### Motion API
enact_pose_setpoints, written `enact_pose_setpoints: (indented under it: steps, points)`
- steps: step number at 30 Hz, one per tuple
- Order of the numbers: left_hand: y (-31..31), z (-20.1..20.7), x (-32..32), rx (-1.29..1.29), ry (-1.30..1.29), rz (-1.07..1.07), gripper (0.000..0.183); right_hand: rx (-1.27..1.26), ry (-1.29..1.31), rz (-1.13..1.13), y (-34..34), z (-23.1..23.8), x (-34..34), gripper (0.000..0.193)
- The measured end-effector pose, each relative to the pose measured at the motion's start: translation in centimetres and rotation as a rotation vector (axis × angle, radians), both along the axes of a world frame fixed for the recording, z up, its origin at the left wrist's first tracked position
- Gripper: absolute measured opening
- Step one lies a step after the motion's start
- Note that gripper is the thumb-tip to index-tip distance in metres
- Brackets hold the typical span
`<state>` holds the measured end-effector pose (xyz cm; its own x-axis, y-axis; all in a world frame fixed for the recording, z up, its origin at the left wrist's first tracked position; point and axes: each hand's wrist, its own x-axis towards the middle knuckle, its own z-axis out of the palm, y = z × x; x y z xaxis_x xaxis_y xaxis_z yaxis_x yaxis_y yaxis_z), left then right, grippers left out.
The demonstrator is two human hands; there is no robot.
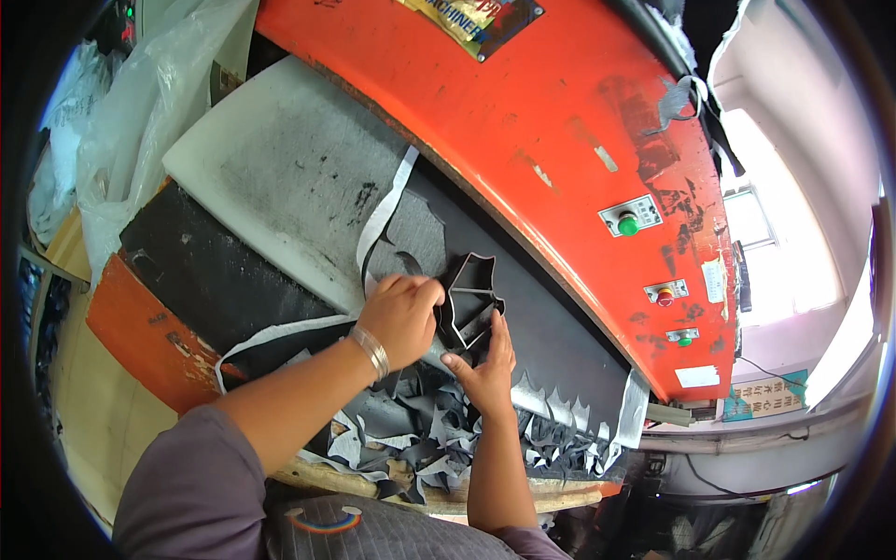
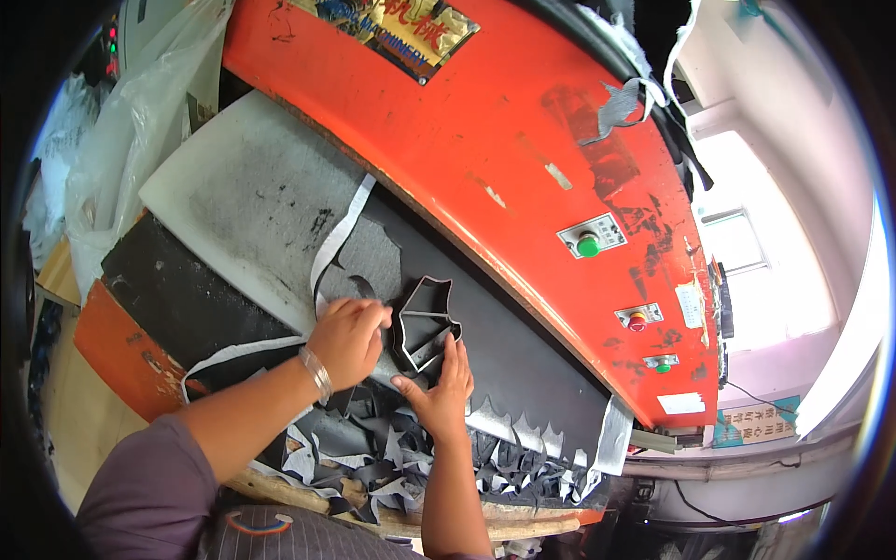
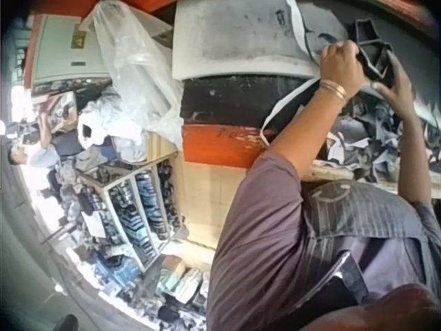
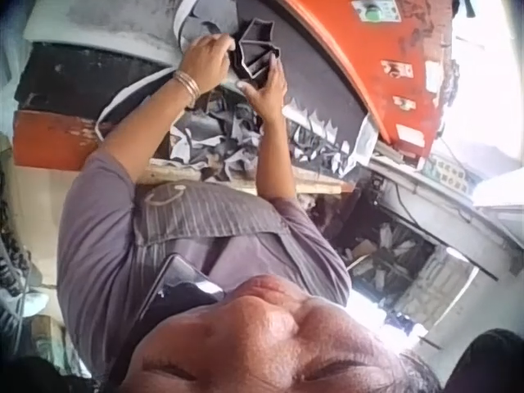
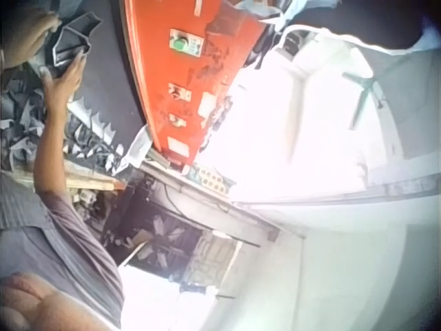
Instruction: Using a hydraulic press with a metal die to cut shapes out of flat shoe material.
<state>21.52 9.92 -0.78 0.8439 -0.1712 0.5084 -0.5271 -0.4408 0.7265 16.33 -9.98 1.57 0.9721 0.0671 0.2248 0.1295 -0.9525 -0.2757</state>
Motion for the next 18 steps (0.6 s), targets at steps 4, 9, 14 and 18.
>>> enact_pose_setpoints:
  steps: [4, 9, 14, 18]
  points:
    - [-0.4, -1.3, 2.2, 0.053, 0.08, -0.092, 0.021, 0.063, -0.005, -0.047, -0.4, -1.0, 0.2, 0.079]
    - [-0.1, -1.4, 1.9, 0.016, 0.124, -0.137, 0.023, 0.051, -0.043, -0.017, -1.2, -1.7, 0.2, 0.069]
    - [0.3, -1.7, 2.4, 0.026, 0.155, -0.164, 0.024, 0.039, -0.098, 0.001, -0.7, -3.1, 0.0, 0.06]
    - [0.7, -1.5, 2.1, 0.039, 0.166, -0.186, 0.025, 0.041, -0.099, -0.019, -0.2, -2.9, -0.5, 0.054]
